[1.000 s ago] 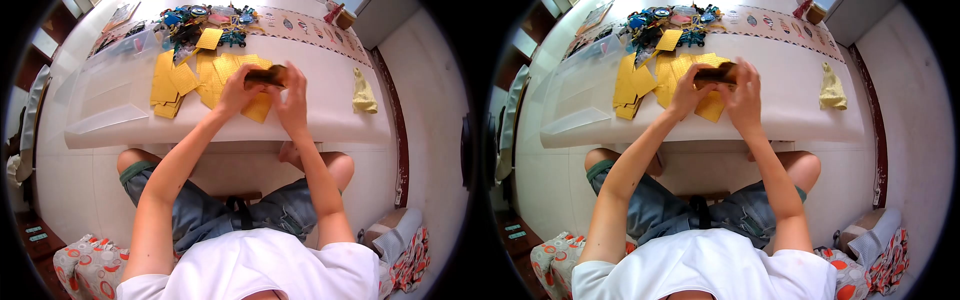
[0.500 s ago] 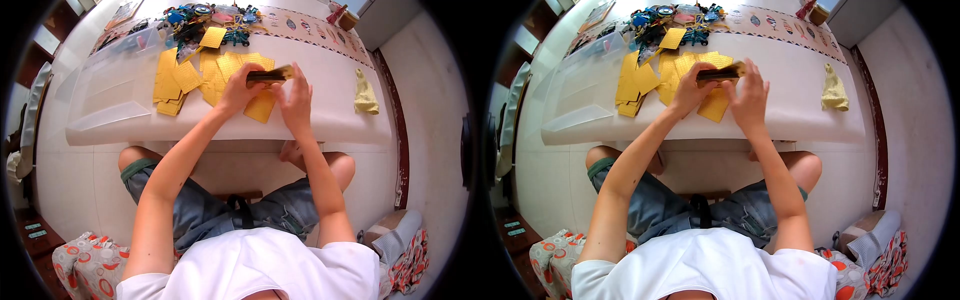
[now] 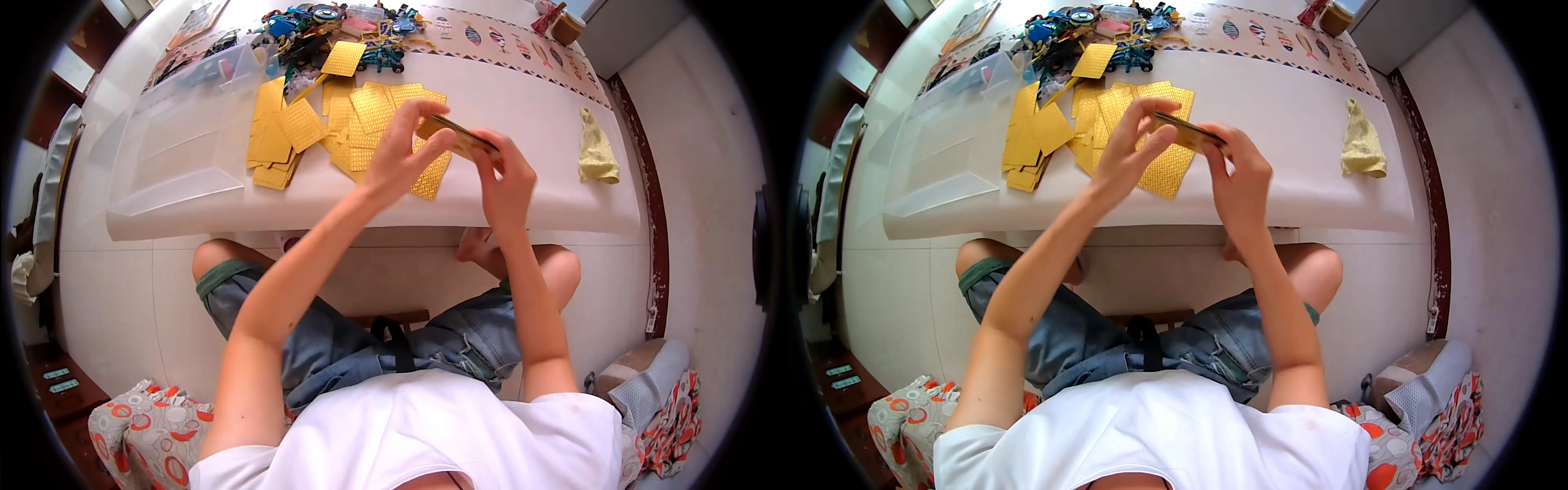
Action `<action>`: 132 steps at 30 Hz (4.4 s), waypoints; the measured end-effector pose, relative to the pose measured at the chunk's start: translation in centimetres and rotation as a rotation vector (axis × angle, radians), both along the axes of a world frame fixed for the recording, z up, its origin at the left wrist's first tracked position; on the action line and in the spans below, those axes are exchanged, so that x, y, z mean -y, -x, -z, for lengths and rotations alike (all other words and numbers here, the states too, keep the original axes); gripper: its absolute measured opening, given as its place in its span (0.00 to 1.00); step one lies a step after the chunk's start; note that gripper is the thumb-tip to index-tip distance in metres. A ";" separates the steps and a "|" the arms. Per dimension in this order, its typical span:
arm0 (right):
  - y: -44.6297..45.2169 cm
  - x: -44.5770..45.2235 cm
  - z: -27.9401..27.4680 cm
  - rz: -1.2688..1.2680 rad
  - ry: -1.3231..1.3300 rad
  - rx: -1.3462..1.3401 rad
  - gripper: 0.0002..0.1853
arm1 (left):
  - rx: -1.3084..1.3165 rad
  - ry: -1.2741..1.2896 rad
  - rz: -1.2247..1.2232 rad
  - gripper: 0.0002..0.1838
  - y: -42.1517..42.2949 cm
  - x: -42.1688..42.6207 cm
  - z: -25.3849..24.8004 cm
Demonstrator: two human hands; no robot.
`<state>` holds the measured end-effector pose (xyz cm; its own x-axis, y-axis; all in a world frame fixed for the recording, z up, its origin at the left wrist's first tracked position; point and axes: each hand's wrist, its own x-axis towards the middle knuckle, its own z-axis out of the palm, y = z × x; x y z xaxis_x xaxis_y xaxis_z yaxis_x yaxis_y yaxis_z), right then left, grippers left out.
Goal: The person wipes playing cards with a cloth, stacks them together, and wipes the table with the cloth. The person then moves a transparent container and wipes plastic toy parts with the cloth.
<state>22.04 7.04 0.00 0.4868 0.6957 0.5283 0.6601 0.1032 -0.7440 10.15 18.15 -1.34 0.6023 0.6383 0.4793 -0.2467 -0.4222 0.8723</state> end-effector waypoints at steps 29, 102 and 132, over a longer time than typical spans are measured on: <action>1.2 1.1 3.4 -0.379 0.364 0.780 0.23 | 0.671 1.610 0.551 0.29 13.9 11.6 3.9; 4.4 -8.9 2.7 -0.526 0.397 0.878 0.32 | 0.874 1.604 0.315 0.23 16.6 10.2 5.5; 9.9 5.8 4.7 -0.792 0.487 0.646 0.33 | 0.606 1.570 0.291 0.31 13.6 11.9 7.4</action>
<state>12.11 1.26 -4.67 -0.4482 0.8871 0.1100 0.8130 0.4557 -0.3624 -3.44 6.27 -8.70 0.7576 0.5951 -0.2682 -0.5823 0.8018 0.1343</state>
